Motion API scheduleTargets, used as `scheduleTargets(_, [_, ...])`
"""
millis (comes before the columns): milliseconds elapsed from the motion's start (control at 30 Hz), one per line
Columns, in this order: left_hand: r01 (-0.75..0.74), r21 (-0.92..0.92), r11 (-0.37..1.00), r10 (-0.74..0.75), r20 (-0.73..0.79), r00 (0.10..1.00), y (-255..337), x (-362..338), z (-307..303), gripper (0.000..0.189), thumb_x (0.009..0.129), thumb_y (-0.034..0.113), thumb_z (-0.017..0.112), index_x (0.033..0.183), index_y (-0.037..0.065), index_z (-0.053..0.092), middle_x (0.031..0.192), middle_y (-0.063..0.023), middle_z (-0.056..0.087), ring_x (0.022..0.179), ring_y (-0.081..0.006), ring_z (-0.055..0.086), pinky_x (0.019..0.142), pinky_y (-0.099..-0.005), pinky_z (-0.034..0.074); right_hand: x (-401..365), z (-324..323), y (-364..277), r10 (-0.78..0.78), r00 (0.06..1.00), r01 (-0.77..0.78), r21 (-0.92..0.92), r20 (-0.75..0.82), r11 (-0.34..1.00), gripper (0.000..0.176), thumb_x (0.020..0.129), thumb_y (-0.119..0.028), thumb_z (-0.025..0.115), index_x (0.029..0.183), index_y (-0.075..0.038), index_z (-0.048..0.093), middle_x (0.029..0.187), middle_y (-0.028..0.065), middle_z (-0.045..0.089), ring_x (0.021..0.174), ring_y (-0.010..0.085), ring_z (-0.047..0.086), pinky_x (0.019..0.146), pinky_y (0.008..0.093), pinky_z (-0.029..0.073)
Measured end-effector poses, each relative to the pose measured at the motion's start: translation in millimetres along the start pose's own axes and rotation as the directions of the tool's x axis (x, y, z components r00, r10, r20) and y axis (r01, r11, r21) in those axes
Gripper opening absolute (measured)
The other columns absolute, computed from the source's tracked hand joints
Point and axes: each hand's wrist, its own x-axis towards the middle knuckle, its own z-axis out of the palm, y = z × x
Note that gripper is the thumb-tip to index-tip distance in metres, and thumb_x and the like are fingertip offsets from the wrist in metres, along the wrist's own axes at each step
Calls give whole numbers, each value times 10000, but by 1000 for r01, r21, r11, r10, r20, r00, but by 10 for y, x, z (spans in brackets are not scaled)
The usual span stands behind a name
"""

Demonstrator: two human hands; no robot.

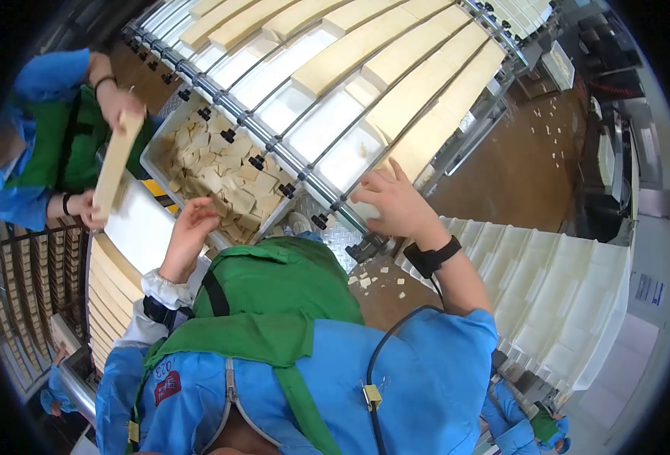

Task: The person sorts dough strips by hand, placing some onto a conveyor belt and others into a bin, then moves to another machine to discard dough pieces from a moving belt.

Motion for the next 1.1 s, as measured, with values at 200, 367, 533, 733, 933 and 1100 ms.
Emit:
scheduleTargets(200, [147, -85, 985, -143, 51, 988, -387, -306, -112, 405, 928, 20, 636, 1323, 26, 546, 1127, -82, 640, 1045, -155, 617, 931, -276, 494, -3, -22, -37, 11, 1000, -11, -52, -4, 999, 460, 695, -131, 818, 1115, -199, 643, 1237, 76, 582, 1276, 284, 541, 1232, 625, 254])
scheduleTargets(367, [125, -136, 983, -120, 45, 992, -326, -390, -143, 375, 934, 20, 616, 1304, 16, 555, 1078, -67, 642, 982, -155, 623, 919, -275, 495, 8, -19, -36, 27, 999, -29, -72, -19, 997, 503, 683, -130, 814, 1153, -201, 648, 1216, 69, 576, 1281, 289, 526, 1209, 619, 286])
scheduleTargets(533, [47, -222, 974, -69, -90, 994, -524, -457, -358, 372, 915, -2, 634, 1282, 36, 584, 1064, -52, 634, 943, -139, 608, 865, -278, 510, 141, 85, -126, -48, 998, 56, -248, 36, 967, 496, 672, -135, 820, 1148, -170, 686, 1234, 128, 581, 1232, 368, 521, 1169, 587, 321])
scheduleTargets(733, [38, -345, 938, -188, -414, 890, -1065, -976, -847, 469, 903, 18, 666, 1349, 15, 521, 912, -40, 626, 831, -117, 588, 769, -261, 500, 754, 214, -594, -222, 969, 200, -182, -112, 963, 175, 657, -32, 683, 831, -28, 666, 1021, 211, 583, 1003, 407, 564, 878, 507, 470])
scheduleTargets(933, [-74, -672, 737, -495, -612, 616, -1650, -1705, -1179, 772, 853, -4, 687, 1515, 98, 303, 838, -66, 606, 686, -126, 548, 606, -299, 473, 2670, 1210, -2740, -619, 783, 607, 288, -60, 741, 321, 841, -95, 723, 1154, -40, 683, 1183, 179, 640, 1136, 383, 608, 991, 450, 505])
scheduleTargets(1100, [-95, -753, 651, -520, -534, 666, -1986, -1840, -1371, 973, 829, -22, 675, 1633, 188, 169, 892, -91, 638, 733, -152, 588, 632, -300, 493, 4021, 2398, -4401, -714, 700, 705, 167, -8, 690, 626, 884, -201, 713, 1401, 74, 490, 1452, 294, 494, 1389, 442, 447, 1178, 455, 379])
